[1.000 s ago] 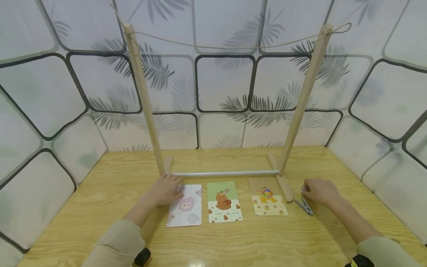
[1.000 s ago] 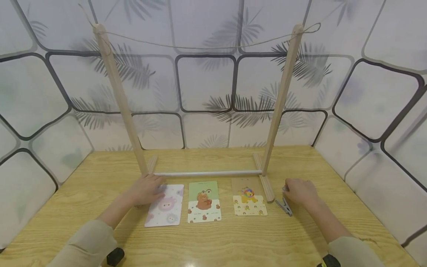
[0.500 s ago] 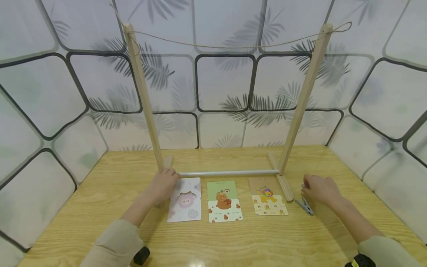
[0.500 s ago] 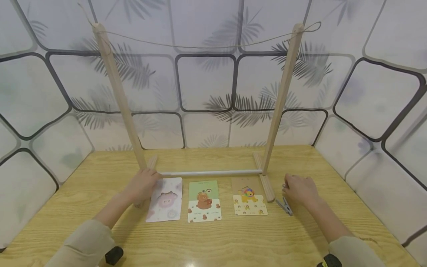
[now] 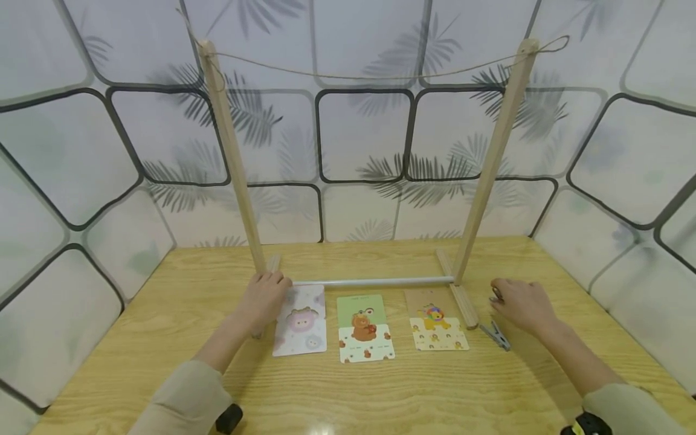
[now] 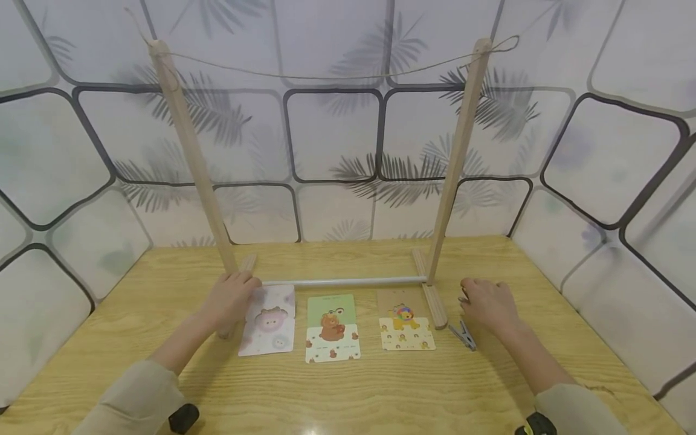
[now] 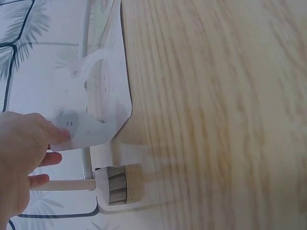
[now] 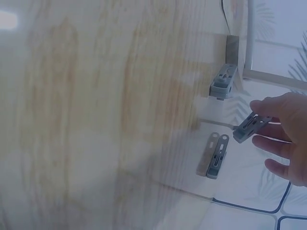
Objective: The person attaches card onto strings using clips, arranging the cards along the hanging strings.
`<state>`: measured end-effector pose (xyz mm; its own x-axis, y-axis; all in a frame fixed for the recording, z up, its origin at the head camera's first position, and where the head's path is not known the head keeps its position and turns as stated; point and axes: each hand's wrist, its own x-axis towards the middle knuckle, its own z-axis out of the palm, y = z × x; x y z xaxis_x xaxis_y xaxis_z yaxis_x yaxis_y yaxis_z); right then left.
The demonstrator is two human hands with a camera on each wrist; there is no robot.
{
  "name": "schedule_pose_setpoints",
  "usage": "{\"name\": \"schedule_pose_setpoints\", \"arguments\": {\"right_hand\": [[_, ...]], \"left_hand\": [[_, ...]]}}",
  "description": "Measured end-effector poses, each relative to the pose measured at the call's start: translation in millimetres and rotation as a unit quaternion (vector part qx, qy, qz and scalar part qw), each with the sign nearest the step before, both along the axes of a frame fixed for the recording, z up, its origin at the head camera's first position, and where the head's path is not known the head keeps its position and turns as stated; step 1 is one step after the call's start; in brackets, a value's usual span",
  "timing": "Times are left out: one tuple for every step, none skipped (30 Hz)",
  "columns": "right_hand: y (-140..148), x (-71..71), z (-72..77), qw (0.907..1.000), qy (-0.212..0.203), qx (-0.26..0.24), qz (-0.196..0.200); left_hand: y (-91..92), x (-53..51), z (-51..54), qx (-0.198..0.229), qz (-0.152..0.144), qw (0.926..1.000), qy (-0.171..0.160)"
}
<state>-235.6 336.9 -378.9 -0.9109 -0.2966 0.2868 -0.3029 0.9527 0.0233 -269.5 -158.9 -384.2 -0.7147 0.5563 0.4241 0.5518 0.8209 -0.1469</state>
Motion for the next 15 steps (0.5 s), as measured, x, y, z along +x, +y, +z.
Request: {"name": "schedule_pose_setpoints", "arguments": {"right_hand": [[0,-0.5,1.0,1.0000,0.003,0.001,0.001],[0,-1.0,2.2,1.0000,0.006,0.002,0.001],[0,-1.3,3.4,1.0000,0.009,0.002,0.001],[0,-1.4,4.8,0.9999,0.011,0.002,0.001],[-1,-1.2,6.1,0.9999,0.014,0.002,0.000],[-1,-1.2,7.3,0.9998,0.018,0.002,0.000],[-1,-1.1,8.2,0.9997,0.023,0.002,0.001],[-2,-0.7,9.0,0.9996,0.027,0.001,0.001],[-2,-0.3,9.6,0.9995,0.031,0.001,0.002],[-2,0.0,10.1,0.9993,0.038,0.002,0.003],[-2,0.4,10.5,0.9990,0.045,0.001,0.006],[-3,0.9,11.0,0.9986,0.051,0.002,0.008],[-3,1.3,11.6,0.9984,0.056,0.003,0.011],[-4,1.8,12.3,0.9981,0.061,0.003,0.013],[-5,2.2,13.3,0.9977,0.066,0.004,0.015]], "left_hand": [[-0.3,0.2,0.5,0.000,-0.001,1.0000,0.002],[-0.5,0.2,1.3,0.001,-0.003,1.0000,0.003],[-0.6,0.4,2.1,0.001,-0.004,1.0000,0.006],[-0.9,0.2,2.9,0.000,-0.005,1.0000,0.009],[-1.0,0.4,3.9,0.000,-0.007,0.9999,0.013],[-1.0,0.6,4.9,0.000,-0.009,0.9998,0.019],[-1.0,0.6,5.6,0.000,-0.009,0.9997,0.023],[-1.0,0.9,6.7,-0.001,-0.011,0.9996,0.028],[-1.1,0.8,7.1,-0.003,-0.011,0.9994,0.032],[-1.1,0.9,7.8,-0.004,-0.013,0.9993,0.035],[-1.0,1.3,8.6,-0.004,-0.014,0.9992,0.038],[-1.1,1.5,9.3,-0.006,-0.013,0.9992,0.038],[-1.3,1.6,10.1,-0.008,-0.011,0.9992,0.039],[-1.5,1.8,11.0,-0.009,-0.011,0.9991,0.041],[-1.8,1.7,11.9,-0.008,-0.009,0.9991,0.041]]}}
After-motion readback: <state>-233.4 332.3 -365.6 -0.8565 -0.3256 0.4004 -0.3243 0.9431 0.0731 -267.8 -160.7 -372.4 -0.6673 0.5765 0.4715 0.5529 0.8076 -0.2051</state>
